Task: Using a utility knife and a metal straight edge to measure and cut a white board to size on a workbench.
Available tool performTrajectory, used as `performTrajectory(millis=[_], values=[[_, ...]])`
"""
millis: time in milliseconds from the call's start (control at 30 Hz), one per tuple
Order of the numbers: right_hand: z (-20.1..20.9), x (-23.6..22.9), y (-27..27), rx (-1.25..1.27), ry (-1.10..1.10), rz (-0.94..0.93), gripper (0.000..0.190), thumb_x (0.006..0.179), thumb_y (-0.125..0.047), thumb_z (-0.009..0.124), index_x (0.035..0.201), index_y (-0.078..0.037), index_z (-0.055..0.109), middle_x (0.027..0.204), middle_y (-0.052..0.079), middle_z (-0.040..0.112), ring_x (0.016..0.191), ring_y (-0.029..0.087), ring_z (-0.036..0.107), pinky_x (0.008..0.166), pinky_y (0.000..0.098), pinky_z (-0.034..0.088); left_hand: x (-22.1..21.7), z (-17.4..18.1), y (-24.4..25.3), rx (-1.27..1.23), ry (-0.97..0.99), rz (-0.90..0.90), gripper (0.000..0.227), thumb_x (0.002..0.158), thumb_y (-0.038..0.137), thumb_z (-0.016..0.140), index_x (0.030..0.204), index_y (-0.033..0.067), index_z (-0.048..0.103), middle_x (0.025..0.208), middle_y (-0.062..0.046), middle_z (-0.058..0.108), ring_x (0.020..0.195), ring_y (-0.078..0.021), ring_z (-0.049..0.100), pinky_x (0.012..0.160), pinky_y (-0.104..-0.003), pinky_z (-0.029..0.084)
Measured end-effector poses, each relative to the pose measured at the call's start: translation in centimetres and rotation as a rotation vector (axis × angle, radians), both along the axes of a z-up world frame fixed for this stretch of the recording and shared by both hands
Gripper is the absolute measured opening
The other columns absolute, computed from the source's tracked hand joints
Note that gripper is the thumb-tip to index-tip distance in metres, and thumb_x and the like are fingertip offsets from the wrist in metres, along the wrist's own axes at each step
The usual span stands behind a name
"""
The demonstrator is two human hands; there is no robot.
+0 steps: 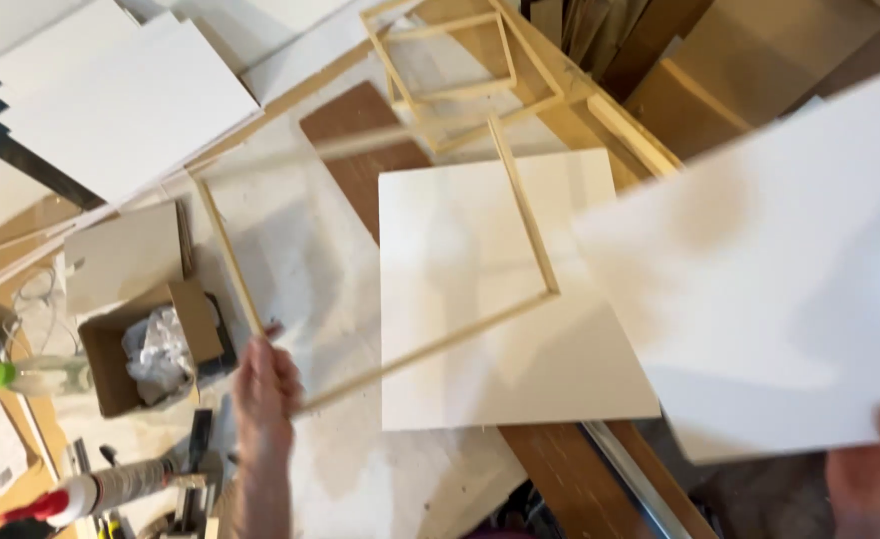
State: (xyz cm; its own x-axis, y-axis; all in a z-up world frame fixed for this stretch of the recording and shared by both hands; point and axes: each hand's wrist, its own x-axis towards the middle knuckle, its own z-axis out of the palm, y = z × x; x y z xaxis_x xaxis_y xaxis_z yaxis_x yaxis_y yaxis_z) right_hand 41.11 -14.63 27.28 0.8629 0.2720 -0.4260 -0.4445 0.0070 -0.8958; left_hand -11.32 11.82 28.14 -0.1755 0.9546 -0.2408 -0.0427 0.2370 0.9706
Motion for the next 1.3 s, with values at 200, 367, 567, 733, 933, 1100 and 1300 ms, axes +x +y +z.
performTrajectory(millis=[200,367,567,733,933,1100,1300], values=[[-6.7,-0.6,0.5,-0.456,-0.483,0.106,0.053,0.101,-0.039,0.092,0.109,-0.015,0.046,0.095,0.0,0.053,0.079,0.008,0.048,0.067,0.0287,0.041,1.5,-7.6,-10.9,-0.217,-0.253,0.108,0.032,0.109,0.027,0.046,0.126,0.0043,0.061,0.066,0.006,0.034,0.048,-0.0036,0.027,0.033,-0.019,0.018],[-10.7,-9.3,1.4,-0.442,-1.585,0.58,0.022,0.102,-0.01,0.079,0.103,-0.007,0.057,0.056,-0.005,0.04,0.047,0.011,0.033,0.047,0.0332,0.031,3.7,-7.8,-15.0,-0.331,-0.241,0.151,0.036,0.109,0.032,0.047,0.129,0.0056,0.061,0.069,0.004,0.03,0.052,-0.0056,0.022,0.038,-0.021,0.015],[-7.7,-16.7,5.6,0.094,-1.232,0.874,0.06,0.098,0.011,0.031,0.15,-0.009,0.052,0.152,0.011,0.057,0.142,0.028,0.057,0.122,0.037,0.047,4.5,-8.3,-16.6,-0.414,-0.224,0.176,0.037,0.109,0.033,0.046,0.129,0.0059,0.061,0.071,0.003,0.026,0.055,-0.0072,0.019,0.041,-0.024,0.013],[-9.6,-17.8,5.7,0.133,-1.424,0.91,0.054,0.102,0.018,0.04,0.149,-0.005,0.053,0.154,0.015,0.054,0.147,0.036,0.049,0.128,0.0534,0.039,4.0,-10.4,-17.5,-0.421,-0.284,0.22,0.028,0.108,0.032,0.05,0.124,0.011,0.06,0.073,0.003,0.03,0.056,-0.0071,0.023,0.042,-0.022,0.016],[-11.9,-19.1,5.4,0.022,-1.444,0.929,0.059,0.098,0.019,0.046,0.15,-0.008,0.054,0.155,0.016,0.052,0.148,0.036,0.048,0.127,0.0564,0.036,3.7,-12.2,-18.3,-0.408,-0.342,0.202,0.033,0.107,0.034,0.051,0.128,0.009,0.057,0.074,0.003,0.032,0.056,-0.0077,0.024,0.043,-0.023,0.02],[-12.6,-21.1,5.2,0.05,-1.418,0.859,0.066,0.095,0.017,0.035,0.153,-0.01,0.05,0.159,0.017,0.047,0.154,0.042,0.039,0.13,0.0657,0.025,5.5,-10.5,-18.8,-0.486,-0.249,0.229,0.026,0.108,0.031,0.053,0.11,0.0099,0.069,0.086,-0.005,0.069,0.074,-0.0175,0.063,0.063,-0.036,0.052],[-14.2,-22.4,4.8,0.029,-1.393,0.795,0.071,0.092,0.028,0.036,0.15,-0.01,0.053,0.157,0.015,0.05,0.153,0.04,0.041,0.13,0.0651,0.026,6.2,-10.1,-19.1,-0.488,-0.254,0.227,0.023,0.102,0.028,0.059,0.105,0.0079,0.068,0.086,-0.005,0.068,0.072,-0.0177,0.059,0.064,-0.038,0.049]])
